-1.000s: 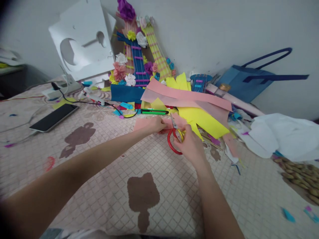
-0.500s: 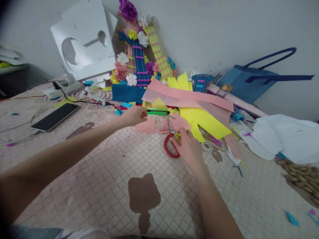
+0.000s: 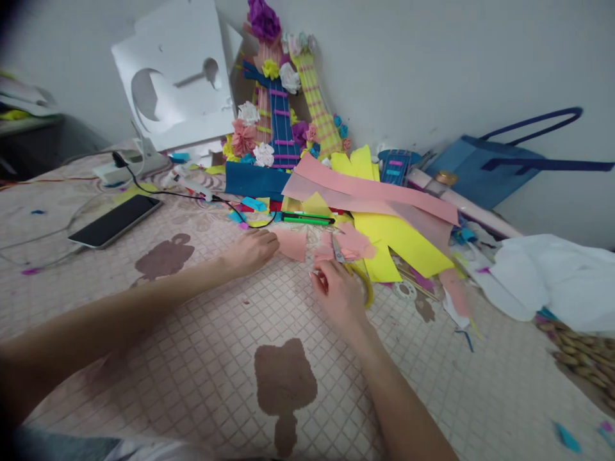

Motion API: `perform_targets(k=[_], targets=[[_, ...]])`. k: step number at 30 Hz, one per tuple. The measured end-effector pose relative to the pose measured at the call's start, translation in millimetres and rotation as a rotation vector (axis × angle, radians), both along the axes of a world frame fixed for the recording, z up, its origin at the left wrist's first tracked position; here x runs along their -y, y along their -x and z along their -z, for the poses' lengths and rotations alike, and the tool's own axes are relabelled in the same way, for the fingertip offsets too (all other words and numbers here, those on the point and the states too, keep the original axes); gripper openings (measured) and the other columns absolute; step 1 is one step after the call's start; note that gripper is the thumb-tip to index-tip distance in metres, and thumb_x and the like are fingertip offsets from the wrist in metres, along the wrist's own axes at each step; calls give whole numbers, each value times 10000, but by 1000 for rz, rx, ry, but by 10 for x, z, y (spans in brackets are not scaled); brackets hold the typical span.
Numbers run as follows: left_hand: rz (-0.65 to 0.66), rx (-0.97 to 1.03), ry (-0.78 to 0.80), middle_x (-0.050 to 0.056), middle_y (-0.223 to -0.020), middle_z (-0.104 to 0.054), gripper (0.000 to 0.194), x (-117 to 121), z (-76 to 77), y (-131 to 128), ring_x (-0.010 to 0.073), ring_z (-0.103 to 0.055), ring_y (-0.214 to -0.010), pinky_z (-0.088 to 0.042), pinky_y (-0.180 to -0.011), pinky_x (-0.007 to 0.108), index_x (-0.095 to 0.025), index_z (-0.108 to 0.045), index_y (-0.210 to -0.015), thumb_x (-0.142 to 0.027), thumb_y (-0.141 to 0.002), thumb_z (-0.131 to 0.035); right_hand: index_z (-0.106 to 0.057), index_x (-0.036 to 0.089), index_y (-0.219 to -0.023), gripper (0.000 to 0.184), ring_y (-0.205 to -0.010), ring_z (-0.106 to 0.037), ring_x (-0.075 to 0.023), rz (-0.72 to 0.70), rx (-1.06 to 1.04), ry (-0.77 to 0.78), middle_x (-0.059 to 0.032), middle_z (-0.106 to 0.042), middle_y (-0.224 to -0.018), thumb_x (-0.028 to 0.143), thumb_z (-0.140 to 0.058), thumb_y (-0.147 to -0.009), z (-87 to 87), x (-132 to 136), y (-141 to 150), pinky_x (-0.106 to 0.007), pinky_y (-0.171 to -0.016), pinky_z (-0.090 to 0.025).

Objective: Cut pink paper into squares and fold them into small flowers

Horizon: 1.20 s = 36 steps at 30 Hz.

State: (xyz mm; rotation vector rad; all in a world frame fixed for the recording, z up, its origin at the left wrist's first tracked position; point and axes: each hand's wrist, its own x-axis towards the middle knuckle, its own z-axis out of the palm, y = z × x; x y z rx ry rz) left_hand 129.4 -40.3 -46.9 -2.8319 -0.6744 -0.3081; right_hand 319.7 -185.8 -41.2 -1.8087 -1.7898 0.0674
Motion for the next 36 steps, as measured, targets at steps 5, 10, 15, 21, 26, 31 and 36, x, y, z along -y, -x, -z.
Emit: perform_targets(k=[5,10,15,21,26,31,36], targets=[[37,38,-168,79,-821,-596,152,267,-150,169,206,-539,-790,-404,-736,352,-138,-573,-826,-92,-871,-435,-538,231,-1098,277,-601,-537,-135,-64,-87,-102,-87,-572,-1102,203,-520,-823,33,-8,214,-332,-665,-490],[184,88,-168,50,-855,-589,154,681,-205,369,192,-515,-815,-385,-858,379,-147,-565,-873,-136,-910,-416,-542,213,-1074,237,-849,-585,-202,-230,-46,-59,-108,-528,-1117,175,-474,-851,118,-46,558,-335,-710,-499],[163,213,47,55,-1020,-605,127,698,-36,557,199,-515,-953,-367,-899,386,-168,-556,-976,-143,-875,-483,-565,215,-827,125,-760,-566,-161,-305,-197,-33,-50,-536,-885,147,-466,-860,152,-52,583,-274,-650,-471],[221,294,175,40,-1036,-637,93,611,27,730,180,-538,-998,-349,-938,394,-177,-572,-861,-152,-893,-488,-602,210,-845,174,-732,-567,-145,-407,-295,128,-25,-549,-835,69,-529,-774,182,-5,520,-257,-638,-465],[290,258,106,32,-1022,-664,169,642,-12,765,176,-564,-1029,-319,-1011,431,-165,-566,-828,-137,-930,-434,-575,233,-1127,491,-839,-564,-165,-359,-312,182,-66,-535,-1057,0,-465,-710,163,-4,488,-290,-701,-480],[356,264,157,84,-1151,-636,118,642,23,771,186,-556,-1126,-315,-1093,429,-147,-565,-903,-129,-905,-448,-425,239,-1335,625,-748,-535,-131,-383,-470,271,-52,-551,-1014,45,-460,-742,175,-44,395,-266,-653,-461],[410,248,256,92,-1103,-657,171,673,78,783,169,-597,-1079,-290,-1133,411,-139,-551,-1009,-99,-880,-446,-424,226,-1337,576,-566,-446,-105,-311,-572,333,42,-448,-667,89,-462,-779,248,-85,375,-229,-533,-398]])
